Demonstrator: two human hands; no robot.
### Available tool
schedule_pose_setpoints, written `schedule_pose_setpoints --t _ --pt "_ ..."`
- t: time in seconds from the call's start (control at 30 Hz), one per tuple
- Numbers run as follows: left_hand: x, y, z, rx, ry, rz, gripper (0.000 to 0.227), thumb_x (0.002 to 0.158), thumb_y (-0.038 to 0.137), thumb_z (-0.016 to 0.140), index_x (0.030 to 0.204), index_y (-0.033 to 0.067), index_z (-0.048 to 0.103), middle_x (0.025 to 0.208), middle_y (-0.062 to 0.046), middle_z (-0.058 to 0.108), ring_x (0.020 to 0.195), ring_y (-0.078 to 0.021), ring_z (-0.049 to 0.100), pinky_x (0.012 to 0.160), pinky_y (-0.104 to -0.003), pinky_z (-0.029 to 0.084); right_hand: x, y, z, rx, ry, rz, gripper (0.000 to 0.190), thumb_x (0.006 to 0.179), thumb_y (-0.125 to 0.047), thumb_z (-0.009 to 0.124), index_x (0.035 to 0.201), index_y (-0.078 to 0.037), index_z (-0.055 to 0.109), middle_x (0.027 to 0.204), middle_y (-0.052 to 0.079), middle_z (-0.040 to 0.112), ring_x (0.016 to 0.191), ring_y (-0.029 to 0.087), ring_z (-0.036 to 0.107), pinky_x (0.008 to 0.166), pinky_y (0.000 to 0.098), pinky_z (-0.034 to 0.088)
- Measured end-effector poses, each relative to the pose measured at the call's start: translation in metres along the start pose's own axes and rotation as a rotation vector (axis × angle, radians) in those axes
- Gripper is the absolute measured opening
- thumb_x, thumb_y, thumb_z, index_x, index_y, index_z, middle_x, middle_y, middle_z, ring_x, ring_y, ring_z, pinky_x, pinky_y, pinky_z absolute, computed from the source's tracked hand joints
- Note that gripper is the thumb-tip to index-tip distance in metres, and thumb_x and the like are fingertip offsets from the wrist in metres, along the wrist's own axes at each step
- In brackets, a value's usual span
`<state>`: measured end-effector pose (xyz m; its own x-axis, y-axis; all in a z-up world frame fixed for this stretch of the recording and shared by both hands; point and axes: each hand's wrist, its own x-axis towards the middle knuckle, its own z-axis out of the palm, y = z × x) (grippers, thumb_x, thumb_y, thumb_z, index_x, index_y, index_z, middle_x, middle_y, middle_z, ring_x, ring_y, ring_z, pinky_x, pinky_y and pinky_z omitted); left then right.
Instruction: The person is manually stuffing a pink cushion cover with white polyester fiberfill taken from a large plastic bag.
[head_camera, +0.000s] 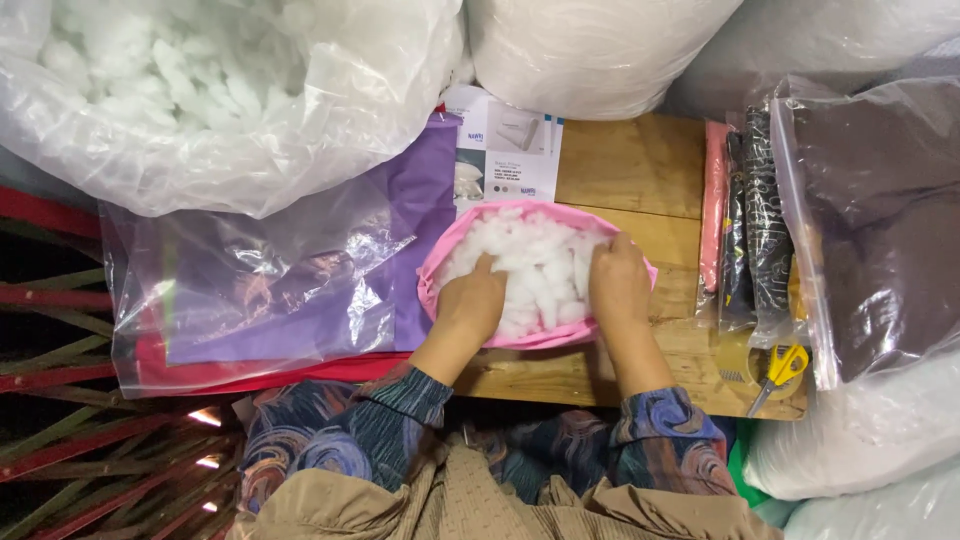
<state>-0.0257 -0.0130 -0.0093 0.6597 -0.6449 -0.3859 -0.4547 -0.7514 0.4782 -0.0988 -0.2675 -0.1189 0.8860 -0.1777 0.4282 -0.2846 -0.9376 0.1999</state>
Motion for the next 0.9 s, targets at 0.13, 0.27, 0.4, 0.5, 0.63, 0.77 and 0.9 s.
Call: schedule_pose_setpoints --t 0.13,0.27,0.4,0.5,0.63,0.77,0.9 --pt "-0.003 0.005 -0.004 -0.001 -0.007 0.043 0.042 0.088 -0.003 0.053 0.129 0.0019 0.065 0.143 -0.024 0.048 0.098 -0.0484 0.070 0.081 -0.060 0.058 0.011 0.023 -0.025 0.341 -0.607 0.249 0.025 0.086 -0.012 0.062 0.109 -0.010 0.073 0.114 0.015 0.060 0.094 0.043 0.071 0.081 0.0523 0.059" --pt "-0.003 0.009 -0.006 -0.097 0.144 0.100 0.037 0.090 0.001 0.052 0.123 0.0089 0.068 0.123 -0.018 0.058 0.094 -0.0451 0.071 0.079 -0.054 0.059 0.038 0.025 -0.114 0.581 -0.548 0.253 0.044 0.082 -0.011 0.073 0.124 -0.024 0.074 0.111 0.016 0.065 0.104 0.044 0.069 0.087 0.0510 0.055" --pt "-0.011 0.018 -0.012 -0.099 0.206 0.178 0.031 0.091 0.006 0.054 0.118 0.0145 0.067 0.116 -0.014 0.058 0.085 -0.0453 0.072 0.076 -0.053 0.060 0.047 0.014 -0.185 0.726 -0.453 0.297 0.041 0.084 -0.013 0.076 0.124 -0.023 0.076 0.111 0.016 0.067 0.104 0.042 0.067 0.083 0.0479 0.053" --pt "-0.028 0.031 -0.018 -0.045 0.129 0.264 0.046 0.087 -0.002 0.057 0.130 0.0152 0.064 0.141 -0.017 0.050 0.089 -0.0472 0.072 0.080 -0.055 0.059 0.043 -0.004 -0.196 0.798 -0.502 0.279 0.043 0.086 -0.014 0.073 0.128 -0.020 0.073 0.122 0.016 0.066 0.115 0.041 0.064 0.092 0.0482 0.052" --pt "-0.030 0.040 -0.003 0.086 0.065 0.310 0.053 0.087 -0.005 0.060 0.137 0.0125 0.061 0.153 -0.022 0.043 0.088 -0.0450 0.073 0.079 -0.055 0.060 0.033 -0.030 -0.178 0.715 -0.801 0.049 0.061 0.087 -0.010 0.064 0.147 -0.007 0.053 0.152 0.024 0.044 0.130 0.048 0.053 0.103 0.0585 0.049" --pt "-0.004 0.028 0.030 0.234 -0.029 0.170 0.036 0.086 -0.003 0.057 0.118 0.0027 0.073 0.158 -0.015 0.044 0.086 -0.0430 0.073 0.072 -0.054 0.061 0.009 -0.037 -0.108 0.442 -0.931 -0.216 0.055 0.089 -0.003 0.058 0.144 -0.009 0.056 0.145 0.021 0.053 0.123 0.045 0.060 0.099 0.0541 0.052" --pt "0.001 0.016 0.037 0.255 -0.112 0.093 0.036 0.083 -0.005 0.057 0.114 -0.0010 0.074 0.160 -0.008 0.042 0.085 -0.0435 0.072 0.068 -0.057 0.060 0.004 -0.043 -0.106 0.340 -1.048 -0.279 0.049 0.089 -0.009 0.062 0.138 -0.010 0.061 0.134 0.018 0.059 0.109 0.045 0.069 0.094 0.0558 0.055"
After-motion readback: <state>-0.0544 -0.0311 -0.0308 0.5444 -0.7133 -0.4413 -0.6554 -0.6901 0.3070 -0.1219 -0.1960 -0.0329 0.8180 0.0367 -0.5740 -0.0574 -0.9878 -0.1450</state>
